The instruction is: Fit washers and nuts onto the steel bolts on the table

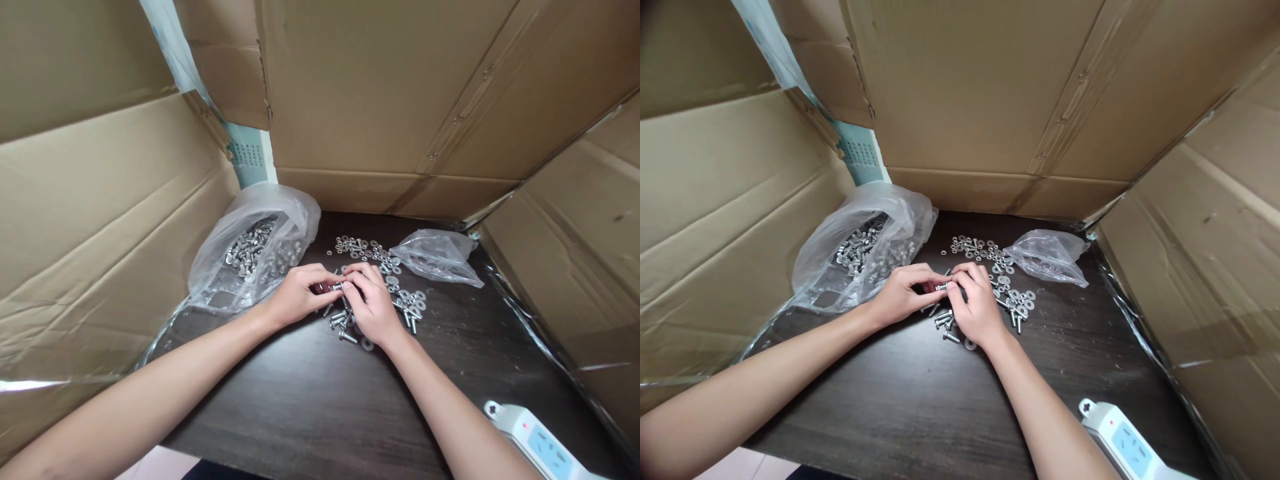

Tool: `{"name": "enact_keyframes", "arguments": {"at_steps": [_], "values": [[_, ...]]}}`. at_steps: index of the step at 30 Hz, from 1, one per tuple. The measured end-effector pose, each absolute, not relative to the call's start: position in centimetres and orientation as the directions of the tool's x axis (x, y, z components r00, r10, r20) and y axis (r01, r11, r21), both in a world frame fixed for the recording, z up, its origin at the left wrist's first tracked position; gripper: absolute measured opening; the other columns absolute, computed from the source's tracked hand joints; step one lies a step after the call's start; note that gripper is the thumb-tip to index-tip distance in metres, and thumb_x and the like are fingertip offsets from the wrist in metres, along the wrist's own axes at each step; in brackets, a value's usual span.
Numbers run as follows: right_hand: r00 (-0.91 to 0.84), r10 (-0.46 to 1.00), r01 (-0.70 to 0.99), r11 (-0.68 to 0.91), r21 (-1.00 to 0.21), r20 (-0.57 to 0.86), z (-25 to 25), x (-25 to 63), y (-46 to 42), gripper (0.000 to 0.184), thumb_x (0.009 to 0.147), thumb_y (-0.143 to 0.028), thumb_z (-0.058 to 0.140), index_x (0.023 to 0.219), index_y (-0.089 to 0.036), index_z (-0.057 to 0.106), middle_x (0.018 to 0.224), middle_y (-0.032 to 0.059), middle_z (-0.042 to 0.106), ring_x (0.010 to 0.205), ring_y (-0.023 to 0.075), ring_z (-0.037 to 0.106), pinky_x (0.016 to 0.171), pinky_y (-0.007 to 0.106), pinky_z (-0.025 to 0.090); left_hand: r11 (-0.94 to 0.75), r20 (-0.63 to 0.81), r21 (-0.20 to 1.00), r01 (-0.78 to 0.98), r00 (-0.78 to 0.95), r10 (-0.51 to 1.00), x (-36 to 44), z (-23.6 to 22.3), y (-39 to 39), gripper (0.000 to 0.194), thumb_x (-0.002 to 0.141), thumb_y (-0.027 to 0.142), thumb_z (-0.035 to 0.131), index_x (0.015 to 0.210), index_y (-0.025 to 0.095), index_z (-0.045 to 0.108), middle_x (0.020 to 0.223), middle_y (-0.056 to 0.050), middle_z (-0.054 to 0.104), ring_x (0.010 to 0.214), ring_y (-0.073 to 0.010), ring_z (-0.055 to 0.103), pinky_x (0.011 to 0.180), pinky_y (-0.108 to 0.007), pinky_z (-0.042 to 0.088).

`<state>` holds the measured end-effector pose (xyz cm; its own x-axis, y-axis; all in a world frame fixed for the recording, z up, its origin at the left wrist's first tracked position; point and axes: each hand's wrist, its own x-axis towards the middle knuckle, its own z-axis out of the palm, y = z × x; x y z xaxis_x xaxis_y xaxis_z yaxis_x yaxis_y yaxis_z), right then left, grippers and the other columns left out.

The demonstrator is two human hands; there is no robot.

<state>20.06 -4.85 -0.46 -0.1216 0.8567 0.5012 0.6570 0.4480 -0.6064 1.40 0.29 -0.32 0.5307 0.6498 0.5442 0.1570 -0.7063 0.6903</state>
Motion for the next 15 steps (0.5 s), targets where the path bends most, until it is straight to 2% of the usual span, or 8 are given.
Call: {"name": "enact_keyframes", "arguments": {"at_steps": [15], "values": [[-0.137, 0.863, 0.658, 0.446, -0.606, 0.486, -0.36, 20.12, -4.91, 0.02, 0.1, -0.023, 0.048, 0.09, -0.022, 0.065, 0.105, 0.009, 0.064, 0.103, 0.0268, 0.056, 0.092, 0.046, 0.048, -0.708, 0.545, 0.688, 0.16, 0.53, 0.65, 1.4, -0.32, 0.29, 0.02, 0.089, 0.023, 0.076, 0.107, 0.016, 0.08, 0.078, -0.003, 0.068, 0.066, -0.0106, 0.062, 0.065, -0.021, 0.051]]}}
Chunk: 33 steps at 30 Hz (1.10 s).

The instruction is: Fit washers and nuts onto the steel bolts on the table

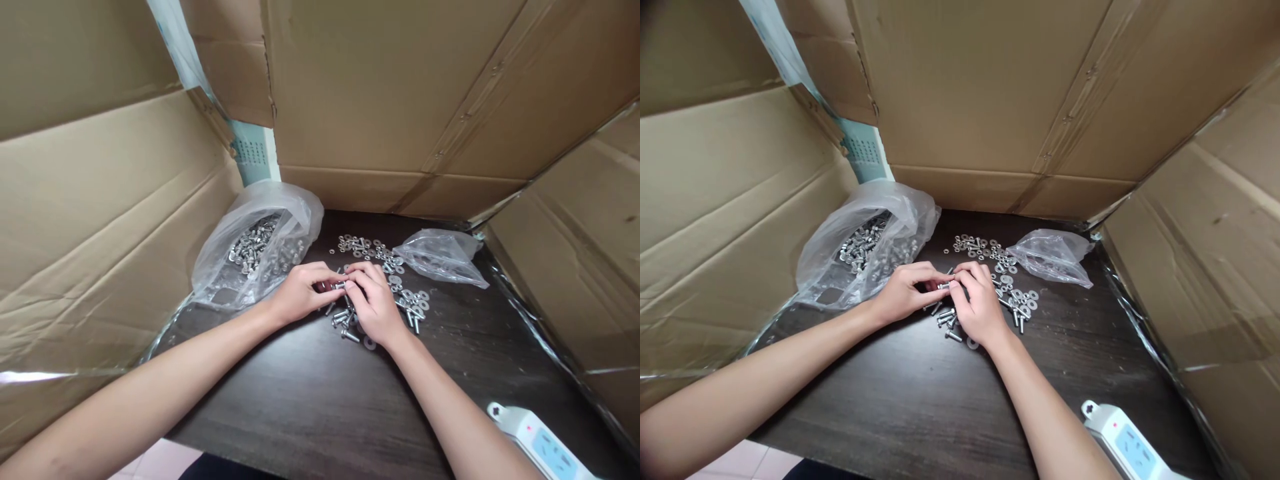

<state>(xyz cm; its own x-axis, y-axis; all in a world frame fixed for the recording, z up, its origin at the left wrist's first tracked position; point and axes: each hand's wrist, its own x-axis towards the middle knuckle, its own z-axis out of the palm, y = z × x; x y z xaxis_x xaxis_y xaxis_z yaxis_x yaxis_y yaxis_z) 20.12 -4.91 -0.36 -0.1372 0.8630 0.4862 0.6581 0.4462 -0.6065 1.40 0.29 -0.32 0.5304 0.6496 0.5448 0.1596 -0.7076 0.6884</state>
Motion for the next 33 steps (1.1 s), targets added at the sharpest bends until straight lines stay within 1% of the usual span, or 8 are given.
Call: {"name": "enact_keyframes", "arguments": {"at_steps": [14, 27, 33], "values": [[-0.13, 0.872, 0.642, 0.437, -0.63, 0.472, -0.34, 20.13, -4.91, 0.022, 0.099, -0.023, 0.048, 0.091, -0.023, 0.068, 0.106, 0.0093, 0.064, 0.104, 0.0277, 0.056, 0.094, 0.049, 0.047, -0.697, 0.528, 0.7, 0.159, 0.542, 0.654, 1.28, -0.49, 0.17, 0.022, 0.09, 0.026, 0.075, 0.108, 0.015, 0.08, 0.079, -0.003, 0.068, 0.066, -0.0109, 0.062, 0.065, -0.022, 0.052], [-0.135, 0.879, 0.612, 0.438, -0.659, 0.458, -0.16, 20.15, -5.03, 0.022, 0.101, -0.024, 0.047, 0.092, -0.022, 0.067, 0.107, 0.0089, 0.064, 0.106, 0.0271, 0.055, 0.095, 0.047, 0.046, -0.698, 0.531, 0.698, 0.161, 0.538, 0.655, 1.3, -0.4, 0.27, 0.022, 0.089, 0.023, 0.076, 0.108, 0.013, 0.079, 0.079, -0.003, 0.068, 0.066, -0.0105, 0.062, 0.067, -0.022, 0.052], [-0.141, 0.878, 0.622, 0.439, -0.648, 0.458, -0.12, 20.15, -5.02, 0.021, 0.101, -0.025, 0.048, 0.091, -0.023, 0.067, 0.106, 0.0087, 0.065, 0.105, 0.027, 0.057, 0.094, 0.048, 0.047, -0.702, 0.53, 0.691, 0.173, 0.538, 0.655, 1.34, -0.43, 0.28, 0.021, 0.089, 0.025, 0.075, 0.108, 0.016, 0.079, 0.078, -0.003, 0.069, 0.066, -0.0112, 0.062, 0.066, -0.022, 0.053]]}}
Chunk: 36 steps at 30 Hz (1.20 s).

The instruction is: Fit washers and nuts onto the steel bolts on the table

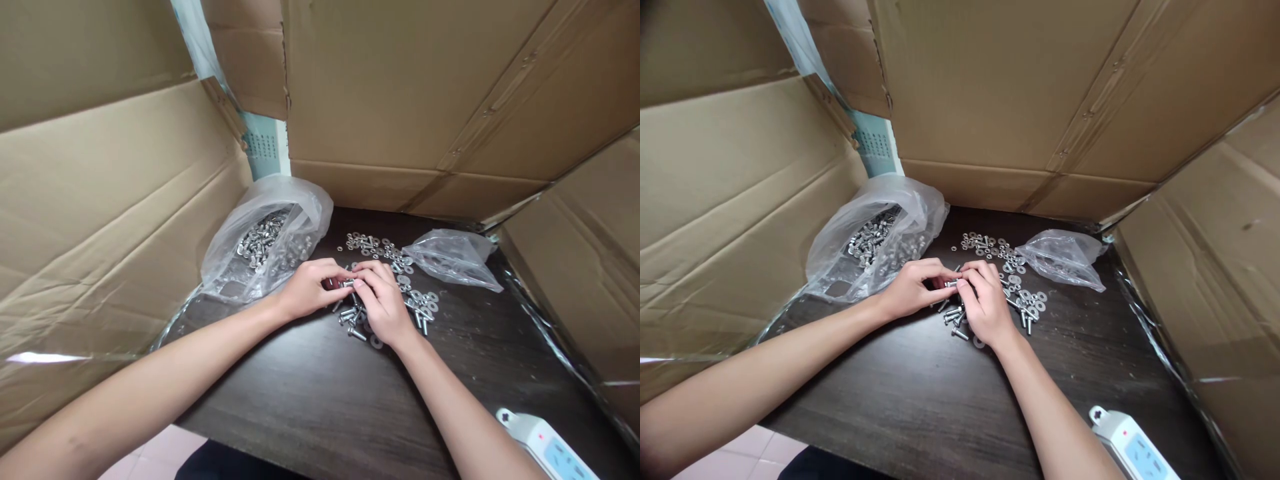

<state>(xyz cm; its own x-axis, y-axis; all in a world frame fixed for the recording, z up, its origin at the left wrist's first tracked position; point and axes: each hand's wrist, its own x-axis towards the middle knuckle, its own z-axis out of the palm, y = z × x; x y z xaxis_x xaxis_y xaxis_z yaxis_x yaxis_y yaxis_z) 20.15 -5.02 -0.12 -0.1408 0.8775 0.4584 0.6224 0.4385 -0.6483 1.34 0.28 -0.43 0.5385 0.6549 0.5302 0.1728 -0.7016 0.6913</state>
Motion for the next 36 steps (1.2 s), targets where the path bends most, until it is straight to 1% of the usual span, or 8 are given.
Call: {"name": "enact_keyframes", "arguments": {"at_steps": [12, 23, 36], "values": [[-0.146, 0.864, 0.647, 0.452, -0.614, 0.481, -0.26, 20.14, -5.0, 0.019, 0.1, -0.027, 0.051, 0.092, -0.023, 0.068, 0.106, 0.0088, 0.064, 0.104, 0.0274, 0.057, 0.094, 0.048, 0.047, -0.702, 0.519, 0.682, 0.204, 0.542, 0.661, 1.29, -0.27, 0.24, 0.018, 0.09, 0.026, 0.074, 0.105, 0.016, 0.079, 0.078, -0.003, 0.069, 0.067, -0.012, 0.063, 0.067, -0.023, 0.052], [-0.147, 0.851, 0.657, 0.465, -0.593, 0.504, -0.21, 20.01, -5.07, 0.013, 0.098, -0.026, 0.054, 0.093, -0.023, 0.067, 0.105, 0.009, 0.065, 0.102, 0.0269, 0.057, 0.092, 0.048, 0.048, -0.676, 0.507, 0.712, 0.188, 0.528, 0.681, 1.35, -0.05, 0.17, 0.017, 0.086, 0.023, 0.075, 0.101, 0.015, 0.078, 0.078, -0.003, 0.069, 0.067, -0.0118, 0.064, 0.066, -0.023, 0.054], [-0.13, 0.837, 0.672, 0.469, -0.573, 0.532, -0.26, 19.81, -5.05, 0.008, 0.096, -0.026, 0.059, 0.092, -0.023, 0.065, 0.102, 0.0087, 0.065, 0.099, 0.027, 0.057, 0.089, 0.048, 0.049, -0.687, 0.506, 0.699, 0.2, 0.54, 0.672, 1.56, 0.09, 0.09, 0.016, 0.083, 0.015, 0.069, 0.099, 0.015, 0.074, 0.086, -0.004, 0.07, 0.077, -0.0144, 0.065, 0.072, -0.026, 0.055]]}}
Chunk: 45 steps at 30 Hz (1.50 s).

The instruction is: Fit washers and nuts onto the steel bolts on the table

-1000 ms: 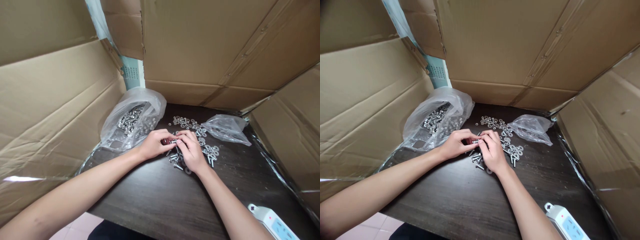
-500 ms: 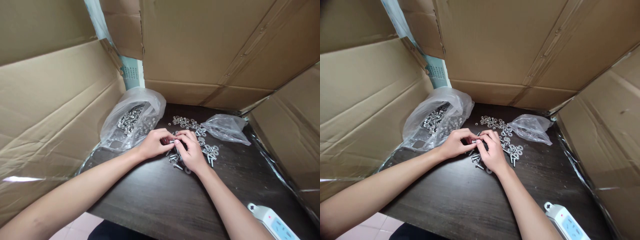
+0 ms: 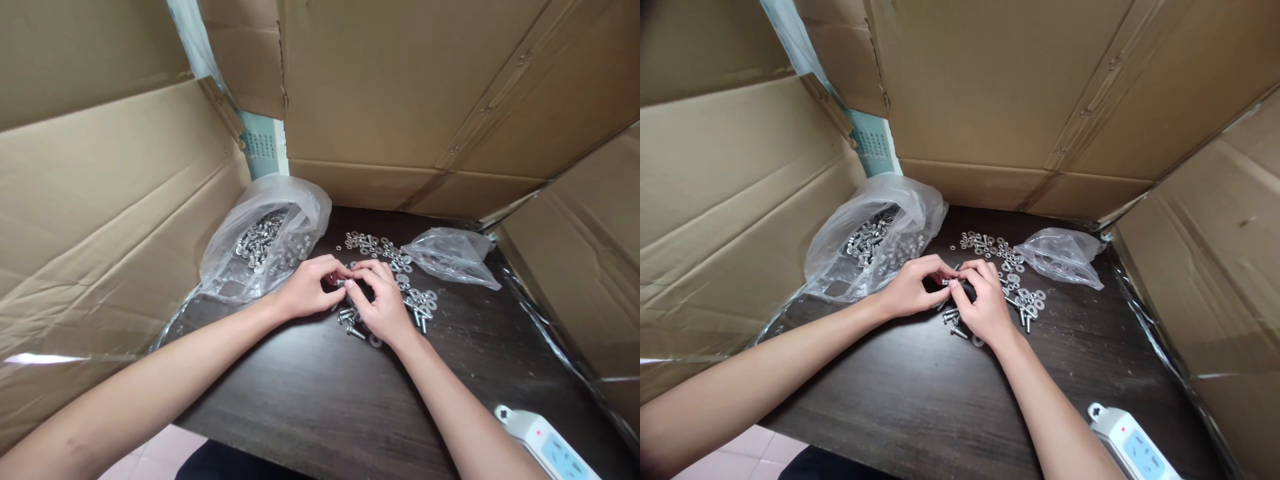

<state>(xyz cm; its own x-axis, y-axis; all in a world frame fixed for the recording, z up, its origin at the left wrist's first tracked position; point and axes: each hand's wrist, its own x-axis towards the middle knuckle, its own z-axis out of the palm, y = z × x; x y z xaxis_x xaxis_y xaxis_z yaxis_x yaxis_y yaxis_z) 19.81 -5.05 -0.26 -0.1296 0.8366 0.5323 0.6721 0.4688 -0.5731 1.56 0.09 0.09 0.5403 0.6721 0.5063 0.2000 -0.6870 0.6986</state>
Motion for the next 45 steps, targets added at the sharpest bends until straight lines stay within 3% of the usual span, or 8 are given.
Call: {"name": "enact_keyframes", "arguments": {"at_steps": [45], "values": [[-0.122, 0.853, 0.668, 0.448, -0.594, 0.507, -0.35, 19.76, -4.89, 0.008, 0.096, -0.026, 0.061, 0.088, -0.023, 0.059, 0.098, 0.0071, 0.064, 0.095, 0.0258, 0.056, 0.085, 0.043, 0.047, -0.736, 0.508, 0.647, 0.199, 0.606, 0.612, 1.38, -0.01, 0.21, 0.03, 0.087, 0.012, 0.06, 0.117, 0.017, 0.065, 0.103, -0.006, 0.07, 0.094, -0.0184, 0.066, 0.084, -0.03, 0.056]]}}
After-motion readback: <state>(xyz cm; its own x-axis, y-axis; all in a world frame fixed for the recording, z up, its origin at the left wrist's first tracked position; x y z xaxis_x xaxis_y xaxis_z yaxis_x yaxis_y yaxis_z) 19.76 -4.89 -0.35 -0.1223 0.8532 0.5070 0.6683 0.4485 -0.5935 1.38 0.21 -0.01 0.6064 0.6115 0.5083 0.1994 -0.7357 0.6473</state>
